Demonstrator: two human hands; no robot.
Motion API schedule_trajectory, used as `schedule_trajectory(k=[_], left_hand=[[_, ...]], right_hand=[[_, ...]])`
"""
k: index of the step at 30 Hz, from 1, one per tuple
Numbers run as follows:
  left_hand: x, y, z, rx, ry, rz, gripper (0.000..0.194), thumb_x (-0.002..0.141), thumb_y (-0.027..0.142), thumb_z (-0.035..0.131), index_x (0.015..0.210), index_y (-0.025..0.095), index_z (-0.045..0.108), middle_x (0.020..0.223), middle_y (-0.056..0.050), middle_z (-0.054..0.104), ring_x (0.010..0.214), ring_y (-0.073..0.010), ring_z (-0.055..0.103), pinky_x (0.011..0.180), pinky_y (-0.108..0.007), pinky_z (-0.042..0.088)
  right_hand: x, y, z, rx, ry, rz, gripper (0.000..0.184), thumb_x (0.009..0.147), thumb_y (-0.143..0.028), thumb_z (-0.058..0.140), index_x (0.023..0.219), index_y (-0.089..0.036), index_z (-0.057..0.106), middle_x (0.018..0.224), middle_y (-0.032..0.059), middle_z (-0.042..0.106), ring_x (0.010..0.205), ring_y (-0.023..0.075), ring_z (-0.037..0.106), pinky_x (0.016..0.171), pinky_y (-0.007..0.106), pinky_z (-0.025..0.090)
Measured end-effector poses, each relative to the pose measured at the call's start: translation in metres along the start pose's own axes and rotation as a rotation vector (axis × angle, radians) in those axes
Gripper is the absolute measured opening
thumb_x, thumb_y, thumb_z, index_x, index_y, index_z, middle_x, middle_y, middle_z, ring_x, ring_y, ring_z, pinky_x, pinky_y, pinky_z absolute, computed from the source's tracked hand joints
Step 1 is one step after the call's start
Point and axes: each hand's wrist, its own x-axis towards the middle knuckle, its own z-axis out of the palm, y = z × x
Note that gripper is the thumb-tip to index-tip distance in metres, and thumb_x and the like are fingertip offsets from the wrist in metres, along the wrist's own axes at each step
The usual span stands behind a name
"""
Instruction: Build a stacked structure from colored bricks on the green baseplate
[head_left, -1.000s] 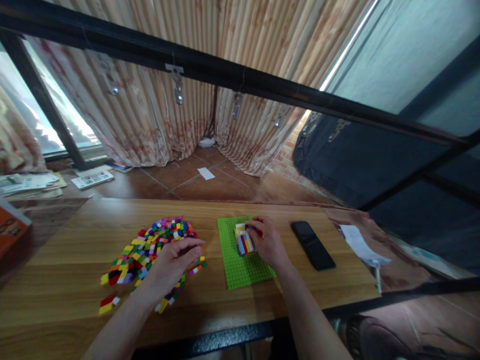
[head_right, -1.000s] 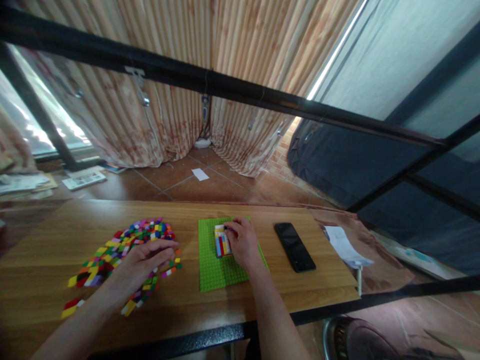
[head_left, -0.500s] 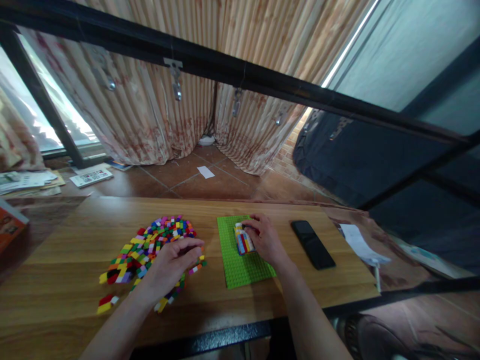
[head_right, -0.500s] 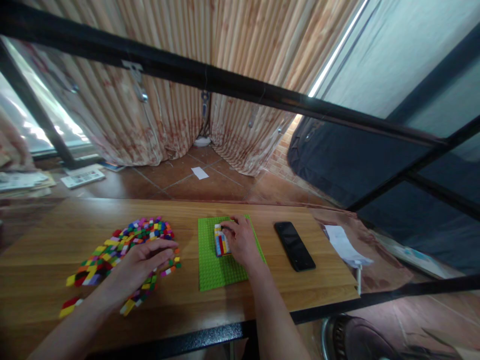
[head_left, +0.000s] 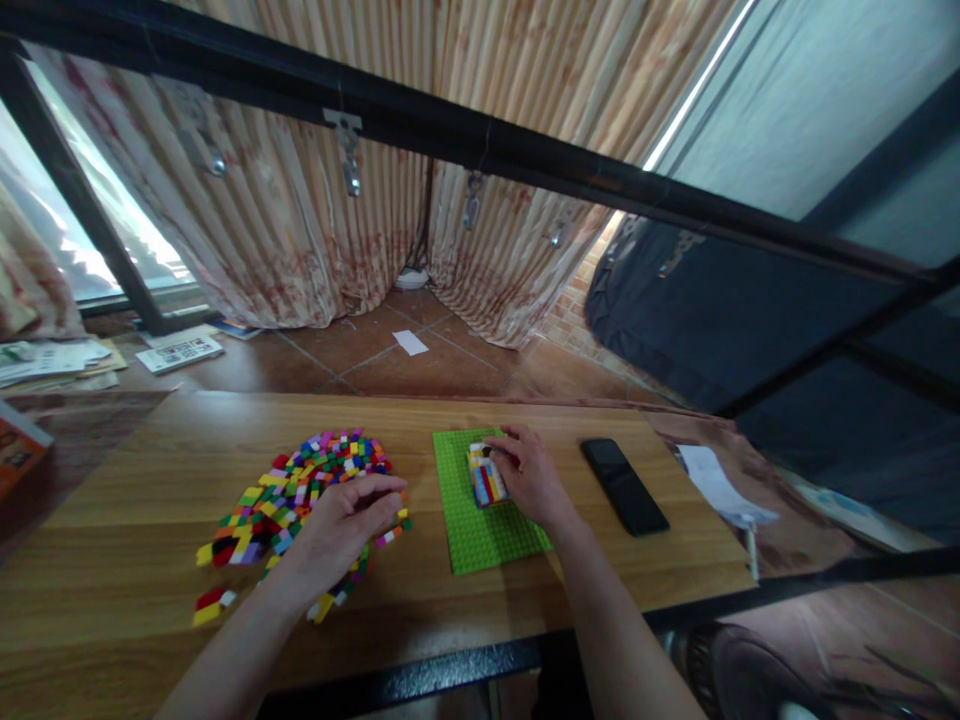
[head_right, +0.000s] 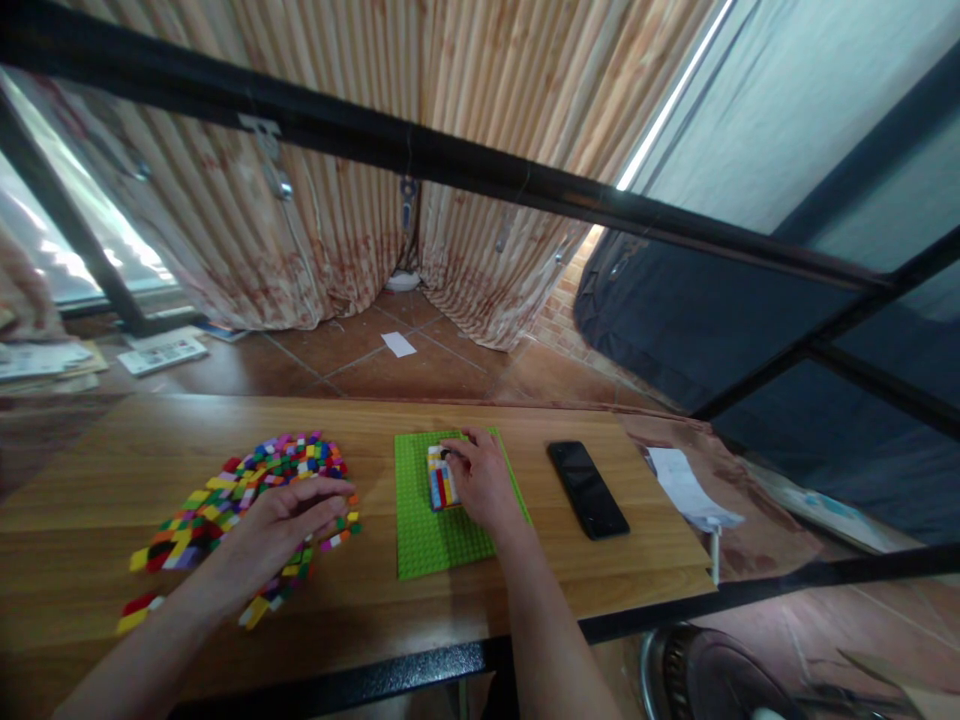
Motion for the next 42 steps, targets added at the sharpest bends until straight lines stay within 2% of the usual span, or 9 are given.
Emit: schedule_trajectory(k=[8,14,20,30,42], left_hand=[[-0.001,0.006,0.002,-0.014,0.004,-0.005,0.039,0.072,0.045,0.069,0.099,0.017,0.070,0.074,-0.001,0.066,0.064,-0.0138,0.055,0.059,-0.023,0.041],[0.001,-0.001,0.000,0.027,0.007,0.021,0.038,0.073,0.045,0.067,0.100,0.018,0.071,0.076,-0.002,0.067,0.067,-0.0154,0.058,0.060,-0.023,0.043],[0.001,-0.002,0.000,0.043,0.011,0.026,0.038,0.073,0.045,0.067,0.100,0.018,0.071,0.078,-0.002,0.069,0.069,-0.0162,0.060,0.062,-0.024,0.044],[0.000,0.001,0.001,0.034,0.012,0.028,0.038,0.074,0.045,0.067,0.100,0.017,0.070,0.075,-0.002,0.067,0.066,-0.0150,0.058,0.059,-0.023,0.043],[0.002,-0.004,-0.001,0.049,0.005,0.030,0.040,0.074,0.047,0.066,0.100,0.017,0.070,0.078,-0.002,0.068,0.067,-0.0154,0.058,0.059,-0.024,0.044]], right_hand=[[0.004,0.002,0.006,0.132,0.087,0.119,0.027,0.088,-0.024,0.049,0.102,-0.021,0.072,0.115,0.0099,0.060,0.105,0.0214,0.057,0.095,0.039,0.046],[0.008,0.003,0.015,0.132,0.158,0.157,0.023,0.084,-0.028,0.056,0.096,-0.020,0.073,0.109,0.0100,0.064,0.101,0.0217,0.059,0.093,0.038,0.046],[0.009,0.006,0.022,0.103,0.155,0.211,0.021,0.081,-0.032,0.060,0.093,-0.020,0.072,0.103,0.0088,0.066,0.095,0.0214,0.059,0.089,0.038,0.047],[0.010,0.002,0.021,0.101,0.129,0.242,0.022,0.080,-0.036,0.061,0.089,-0.019,0.072,0.096,0.0082,0.067,0.090,0.0213,0.061,0.085,0.037,0.047],[0.014,-0.001,0.020,0.115,0.088,0.320,0.021,0.076,-0.035,0.064,0.085,-0.018,0.073,0.086,0.0052,0.070,0.079,0.0181,0.062,0.075,0.031,0.048]])
